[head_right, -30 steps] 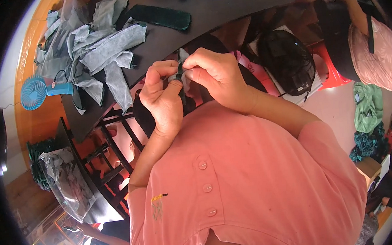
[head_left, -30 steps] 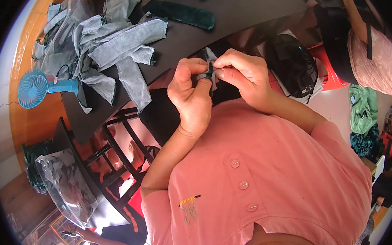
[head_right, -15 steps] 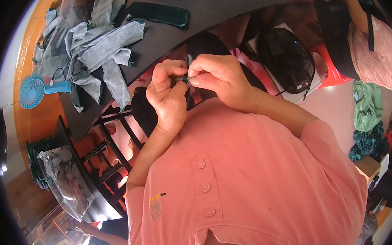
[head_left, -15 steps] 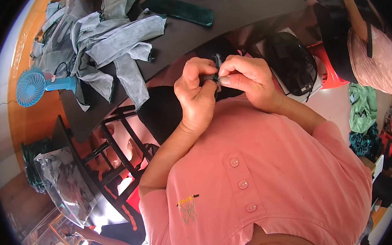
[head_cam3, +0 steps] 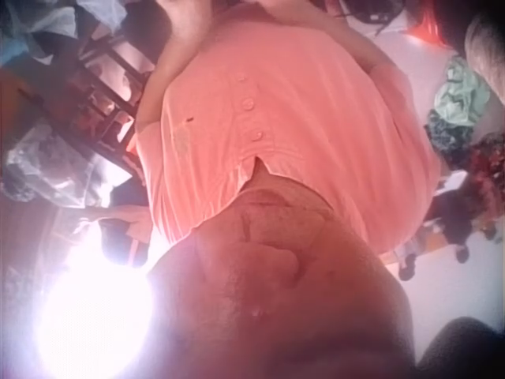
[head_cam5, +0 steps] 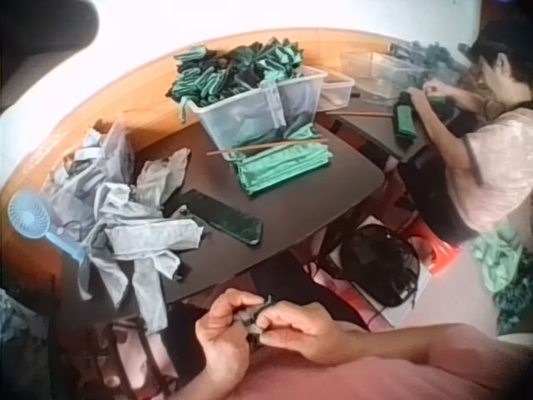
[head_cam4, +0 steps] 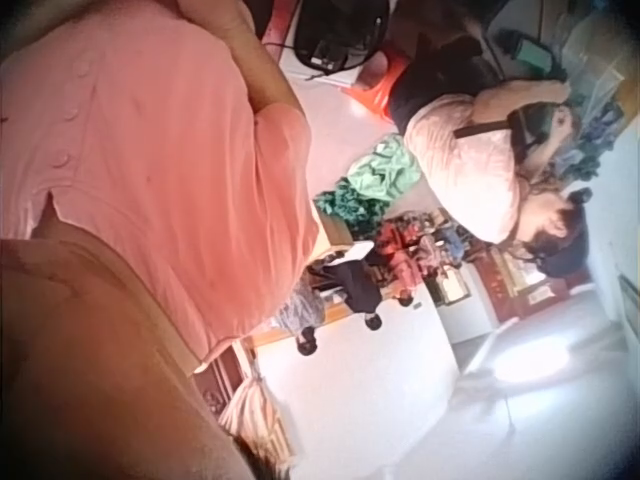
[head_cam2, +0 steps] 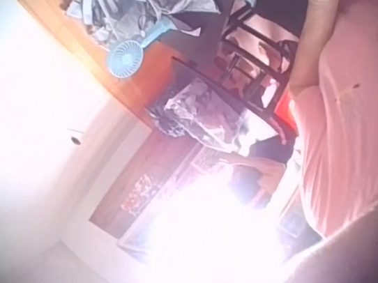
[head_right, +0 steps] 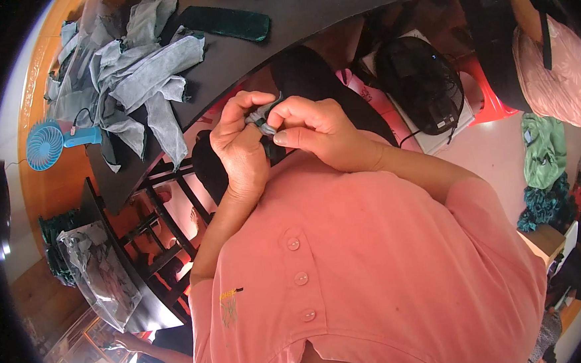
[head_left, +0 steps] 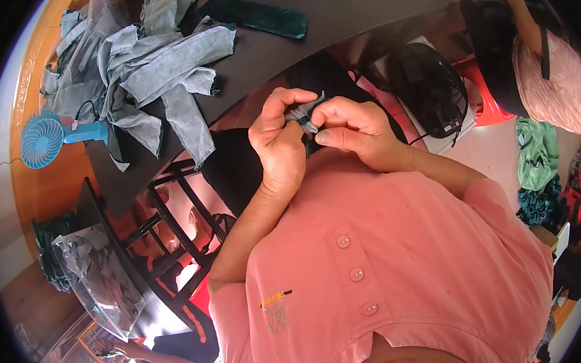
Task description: The recorder is manually turning small green fabric strips or tubes inside out.
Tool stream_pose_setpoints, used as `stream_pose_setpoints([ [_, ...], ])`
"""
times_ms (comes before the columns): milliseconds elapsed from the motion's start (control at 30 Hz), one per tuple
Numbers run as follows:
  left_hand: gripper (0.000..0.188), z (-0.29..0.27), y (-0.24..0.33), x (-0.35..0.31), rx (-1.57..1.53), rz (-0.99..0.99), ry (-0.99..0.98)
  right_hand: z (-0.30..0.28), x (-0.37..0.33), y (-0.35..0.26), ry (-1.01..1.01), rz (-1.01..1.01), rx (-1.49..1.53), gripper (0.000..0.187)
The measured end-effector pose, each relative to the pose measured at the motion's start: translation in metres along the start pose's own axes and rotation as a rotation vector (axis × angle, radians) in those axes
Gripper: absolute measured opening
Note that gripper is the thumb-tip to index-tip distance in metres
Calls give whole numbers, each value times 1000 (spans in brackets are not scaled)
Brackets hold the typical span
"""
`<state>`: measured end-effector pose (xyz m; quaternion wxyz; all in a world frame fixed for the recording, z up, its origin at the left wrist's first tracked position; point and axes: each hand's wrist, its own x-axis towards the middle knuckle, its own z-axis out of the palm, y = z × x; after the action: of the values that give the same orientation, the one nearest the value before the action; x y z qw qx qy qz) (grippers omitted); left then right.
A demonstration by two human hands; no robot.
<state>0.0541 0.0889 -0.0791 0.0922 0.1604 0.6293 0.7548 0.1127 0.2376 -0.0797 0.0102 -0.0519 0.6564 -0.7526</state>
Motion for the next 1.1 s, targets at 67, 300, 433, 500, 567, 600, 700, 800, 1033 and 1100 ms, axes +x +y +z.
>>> stream_pose_setpoints([
  [67, 40, -2, -1, -3, -24, -48, -22, -2, 0, 3, -34, 11, -13, 11],
  [300, 35, -11, -8, 0, -31, -35, 19, -6, -2, 4, -37, -20, 10, 20],
  [433, 35, -10, -4, -6, -118, -106, 47, -4, -4, 2, 55, 73, 103, 22],
  [500, 35, -14, -9, -6, -101, -73, 60, -6, -3, 4, 2, 44, 54, 23],
  [567, 34, -17, -12, -6, -83, -40, 73, -6, -1, 8, -53, 14, 6, 24],
  [600, 33, -19, -13, -7, -47, -65, 59, -3, 0, 10, -110, -41, -2, 27],
  [700, 32, -17, -8, -9, 56, -103, -1, -1, 1, 7, -191, -18, -4, 26],
  [800, 30, -15, -5, -7, 101, -131, -84, 6, 0, 11, -481, 9, -111, 11],
  [1033, 26, -11, 3, -7, -5, -236, -6, -7, -1, 14, 100, 114, 148, 11],
  [1100, 28, -6, -1, -7, -145, -256, 36, -5, 2, 12, 124, 91, 145, 14],
])
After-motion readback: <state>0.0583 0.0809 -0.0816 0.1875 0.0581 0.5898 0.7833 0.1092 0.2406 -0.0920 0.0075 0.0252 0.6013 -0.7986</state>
